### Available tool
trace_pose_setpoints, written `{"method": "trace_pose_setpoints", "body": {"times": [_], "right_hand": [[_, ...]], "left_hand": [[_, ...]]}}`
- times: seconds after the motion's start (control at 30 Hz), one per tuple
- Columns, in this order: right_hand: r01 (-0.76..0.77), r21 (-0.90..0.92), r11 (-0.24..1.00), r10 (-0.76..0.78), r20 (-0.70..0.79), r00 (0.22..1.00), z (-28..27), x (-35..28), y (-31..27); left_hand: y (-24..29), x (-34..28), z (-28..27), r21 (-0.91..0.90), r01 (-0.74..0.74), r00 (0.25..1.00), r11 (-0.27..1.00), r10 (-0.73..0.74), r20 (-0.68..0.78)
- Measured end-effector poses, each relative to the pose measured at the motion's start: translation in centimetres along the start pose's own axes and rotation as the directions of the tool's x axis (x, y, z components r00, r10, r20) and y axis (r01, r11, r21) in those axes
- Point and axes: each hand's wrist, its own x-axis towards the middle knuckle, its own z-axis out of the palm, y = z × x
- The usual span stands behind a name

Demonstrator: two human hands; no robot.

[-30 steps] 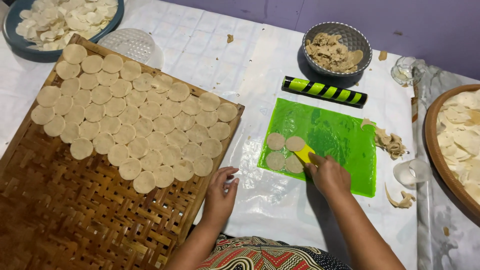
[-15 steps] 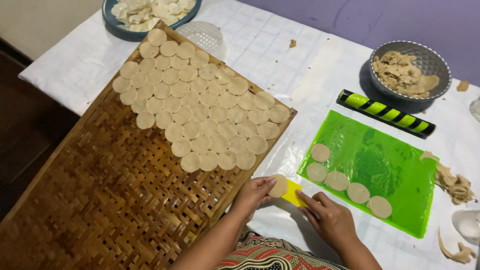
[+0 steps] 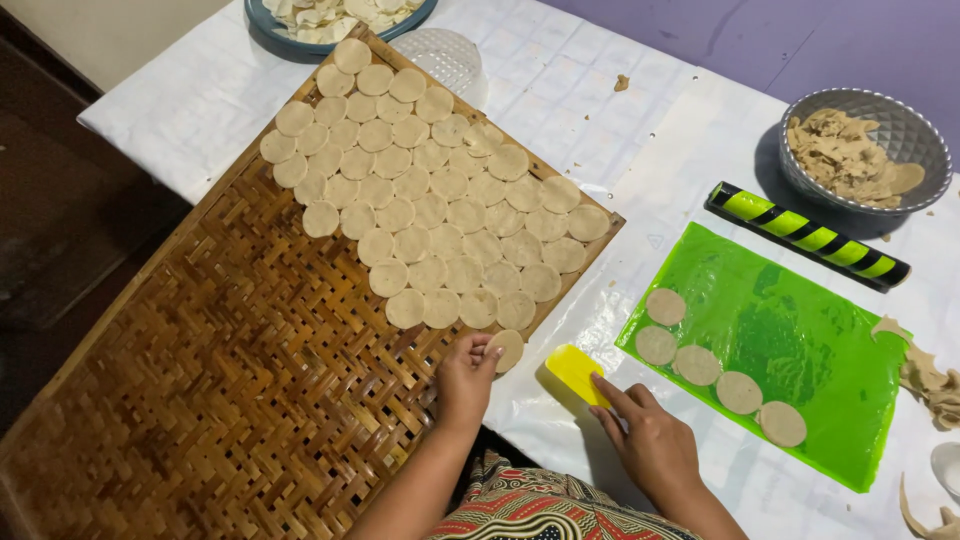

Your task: Rolling out dough and cutting it into small circular discs to be placed on a drying tray.

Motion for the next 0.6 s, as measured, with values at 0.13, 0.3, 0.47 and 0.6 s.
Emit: {"method": "trace_pose_setpoints", "body": {"times": [0.13,0.3,0.47,0.6], "right_hand": [[-0.032,0.017,0.999,0.032,-0.01,0.999,-0.3,-0.1,0.3],[-0.109,0.001,0.994,0.109,-0.022,0.994,-0.7,0.0,1.5],[-0.307,-0.081,0.948,0.304,-0.043,0.952,-3.0,1.5,4.3],[-0.428,-0.191,0.883,0.436,0.0,0.9,-2.3,3.2,10.0]], "left_hand": [[0.6,0.5,-1.2,0.105,-0.014,0.998,0.994,0.02,-0.053],[-0.2,1.0,-1.1,0.28,-0.136,0.978,0.95,0.174,-0.117],[-0.5,1.1,-1.1,0.206,-0.237,0.957,0.949,0.265,-0.121],[-0.8,0.8,-1.3,0.163,-0.346,0.898,0.924,0.377,-0.228]]}}
